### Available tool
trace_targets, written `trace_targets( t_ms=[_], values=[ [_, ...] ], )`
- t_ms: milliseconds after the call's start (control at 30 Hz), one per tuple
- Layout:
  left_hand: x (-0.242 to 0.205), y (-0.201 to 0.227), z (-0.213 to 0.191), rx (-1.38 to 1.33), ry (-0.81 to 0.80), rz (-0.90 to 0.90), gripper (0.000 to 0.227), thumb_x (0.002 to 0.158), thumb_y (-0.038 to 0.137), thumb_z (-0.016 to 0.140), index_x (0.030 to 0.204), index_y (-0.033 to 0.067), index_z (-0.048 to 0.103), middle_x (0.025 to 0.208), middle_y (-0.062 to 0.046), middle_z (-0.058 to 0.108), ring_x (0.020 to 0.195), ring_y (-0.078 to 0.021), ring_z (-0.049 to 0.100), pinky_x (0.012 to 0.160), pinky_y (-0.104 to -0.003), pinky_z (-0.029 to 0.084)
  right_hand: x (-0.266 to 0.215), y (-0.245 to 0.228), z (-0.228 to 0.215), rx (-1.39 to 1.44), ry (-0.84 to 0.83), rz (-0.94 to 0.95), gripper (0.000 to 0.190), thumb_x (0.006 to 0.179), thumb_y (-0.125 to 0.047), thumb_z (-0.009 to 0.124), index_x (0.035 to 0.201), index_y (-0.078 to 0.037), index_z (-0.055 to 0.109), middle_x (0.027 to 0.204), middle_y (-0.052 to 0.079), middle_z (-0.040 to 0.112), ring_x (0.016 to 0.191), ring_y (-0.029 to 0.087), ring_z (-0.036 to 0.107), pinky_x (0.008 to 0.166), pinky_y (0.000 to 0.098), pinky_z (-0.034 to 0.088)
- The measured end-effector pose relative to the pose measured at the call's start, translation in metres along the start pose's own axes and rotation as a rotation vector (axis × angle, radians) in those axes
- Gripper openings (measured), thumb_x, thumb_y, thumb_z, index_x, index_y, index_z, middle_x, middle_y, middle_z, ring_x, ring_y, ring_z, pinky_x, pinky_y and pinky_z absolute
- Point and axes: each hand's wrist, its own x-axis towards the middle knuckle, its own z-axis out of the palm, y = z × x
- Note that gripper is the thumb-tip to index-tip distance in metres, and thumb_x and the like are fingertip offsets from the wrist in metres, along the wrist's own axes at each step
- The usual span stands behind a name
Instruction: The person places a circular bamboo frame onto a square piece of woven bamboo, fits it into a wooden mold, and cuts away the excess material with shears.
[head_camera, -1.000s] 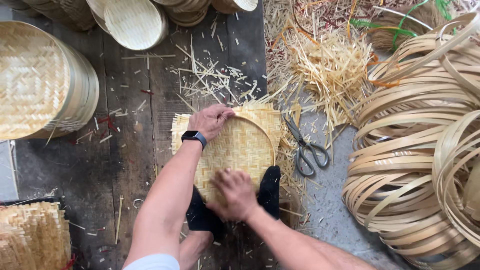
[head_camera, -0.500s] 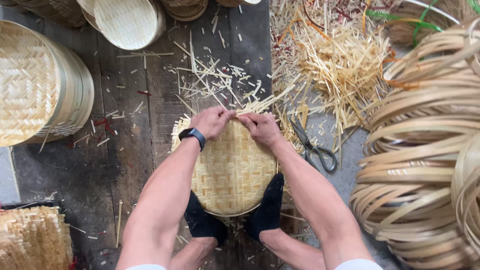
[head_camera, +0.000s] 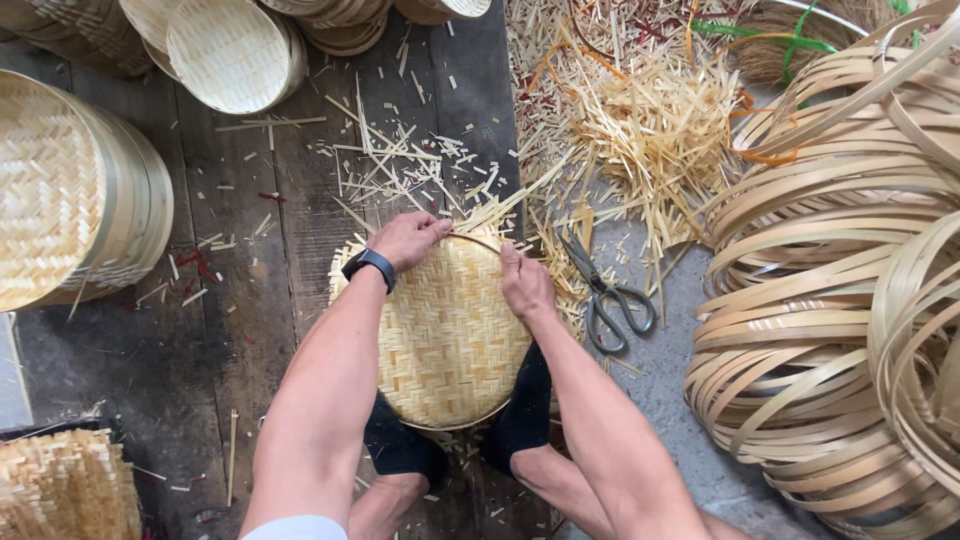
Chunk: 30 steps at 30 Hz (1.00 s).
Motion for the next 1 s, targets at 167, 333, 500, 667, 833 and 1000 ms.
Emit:
trace_targets(
  t_ms=[167, 333, 500, 667, 833, 1000],
  values=[
    [-0.011, 0.01, -0.004, 0.137, -0.045, -0.029, 0.06, 0.093, 0.073, 0.044, 0.122, 0.0323, 0.077, 0.13, -0.006, 0.073, 0.122, -0.0292, 0.065, 0.107, -0.044, 0.045, -0.013, -0.014, -0.007, -0.007, 0.148, -0.073, 0.07, 0.098, -0.066, 0.028, 0.085, -0.01, 0.068, 0.085, 0.017, 0.07, 0.081, 0.034, 0.065, 0.073, 0.0506, 0.05],
    [-0.022, 0.016, 0.0, 0.155, -0.03, -0.095, 0.067, 0.087, 0.083, 0.044, 0.114, 0.0327, 0.08, 0.121, -0.008, 0.074, 0.116, -0.0312, 0.067, 0.102, -0.044, 0.049, -0.017, -0.034, -0.006, -0.046, 0.039, 0.065, 0.075, 0.105, -0.061, 0.022, 0.101, -0.003, 0.069, 0.097, 0.025, 0.072, 0.093, 0.038, 0.069, 0.084, 0.0519, 0.053],
    [-0.014, 0.017, 0.0, 0.165, 0.01, -0.054, 0.068, 0.086, 0.082, 0.046, 0.109, 0.0285, 0.081, 0.114, -0.01, 0.076, 0.11, -0.0326, 0.069, 0.098, -0.046, 0.052, 0.004, -0.037, -0.004, -0.099, 0.008, 0.075, 0.077, 0.105, -0.058, 0.023, 0.113, 0.001, 0.071, 0.111, 0.032, 0.07, 0.107, 0.047, 0.066, 0.096, 0.0544, 0.048],
    [-0.01, 0.018, 0.001, 0.172, -0.005, -0.069, 0.07, 0.087, 0.08, 0.046, 0.108, 0.023, 0.082, 0.116, -0.011, 0.076, 0.112, -0.0326, 0.069, 0.099, -0.046, 0.051, 0.004, -0.035, -0.008, -0.091, -0.03, 0.059, 0.073, 0.107, -0.055, 0.025, 0.112, 0.002, 0.071, 0.114, 0.03, 0.069, 0.108, 0.045, 0.065, 0.097, 0.0536, 0.047],
    [-0.001, -0.012, 0.008, -0.03, 0.131, 0.053, 0.07, 0.094, 0.074, 0.039, 0.131, 0.0225, 0.068, 0.13, -0.013, 0.068, 0.122, -0.0352, 0.059, 0.104, -0.047, 0.043, -0.005, -0.047, 0.003, 0.059, 0.493, -0.378, 0.05, 0.103, -0.044, 0.038, 0.103, -0.001, 0.063, 0.105, 0.018, 0.061, 0.1, 0.034, 0.062, 0.091, 0.0481, 0.048],
    [-0.007, -0.047, 0.033, -0.386, 0.819, 0.355, 0.065, 0.109, 0.059, 0.032, 0.135, 0.008, 0.064, 0.135, -0.017, 0.065, 0.125, -0.0362, 0.061, 0.107, -0.045, 0.049, 0.008, -0.122, 0.039, -0.076, -0.024, -0.57, 0.053, 0.103, -0.055, 0.034, 0.11, -0.017, 0.07, 0.095, 0.013, 0.066, 0.089, 0.029, 0.062, 0.084, 0.0484, 0.05]
  ],
)
